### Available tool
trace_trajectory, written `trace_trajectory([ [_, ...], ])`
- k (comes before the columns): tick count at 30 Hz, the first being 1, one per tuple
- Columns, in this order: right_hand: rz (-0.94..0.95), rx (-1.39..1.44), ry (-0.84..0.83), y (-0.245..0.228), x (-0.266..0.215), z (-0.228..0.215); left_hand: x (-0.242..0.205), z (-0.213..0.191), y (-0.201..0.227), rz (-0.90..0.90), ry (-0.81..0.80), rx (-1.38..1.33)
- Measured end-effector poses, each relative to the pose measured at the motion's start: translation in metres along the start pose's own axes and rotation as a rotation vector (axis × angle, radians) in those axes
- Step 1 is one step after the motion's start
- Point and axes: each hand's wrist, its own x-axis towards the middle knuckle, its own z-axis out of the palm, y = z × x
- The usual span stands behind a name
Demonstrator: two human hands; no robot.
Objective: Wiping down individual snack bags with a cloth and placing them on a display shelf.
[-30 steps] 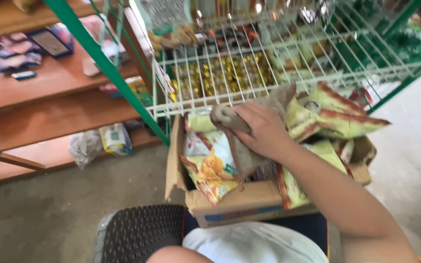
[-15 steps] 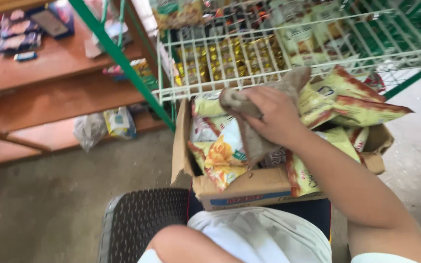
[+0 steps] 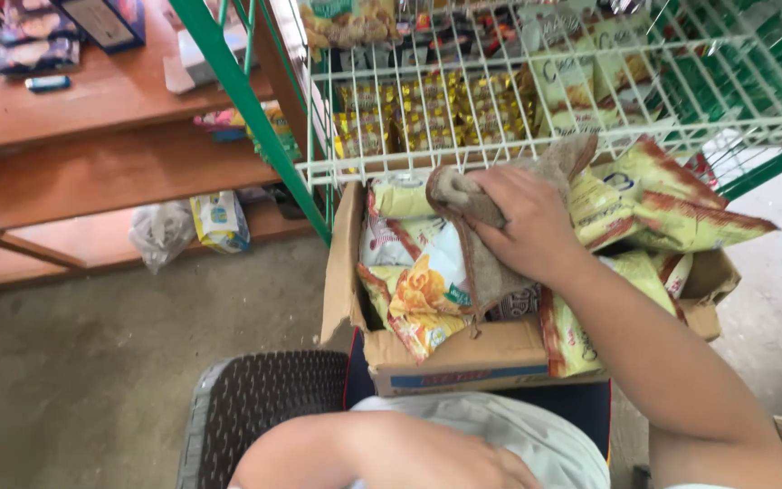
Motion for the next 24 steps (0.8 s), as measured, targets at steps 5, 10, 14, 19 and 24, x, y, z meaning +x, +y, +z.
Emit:
trace_trajectory([
  [5,0.106,0.047,-0.017,-0.018,0.008,-0.008,0.175,-0.507,-0.04,1.226,-0.302,-0.799],
  [10,0.24,0.271,-0.044,-0.018,0.005,-0.017,0.217,-0.429,-0.019,0.511,0.346,-1.273],
  [14,0.307,0.196,0.101,-0.02,-0.002,-0.009,0.225,-0.406,0.002,0.393,0.043,-1.036],
  [19,0.534,0.408,0.283,-0.023,-0.001,-0.008,0.235,-0.396,0.0,0.437,-0.163,-1.0],
  [24,0.618,0.428,0.468,-0.005,-0.009,-0.007,0.242,-0.372,0.002,0.345,-0.058,-1.041],
])
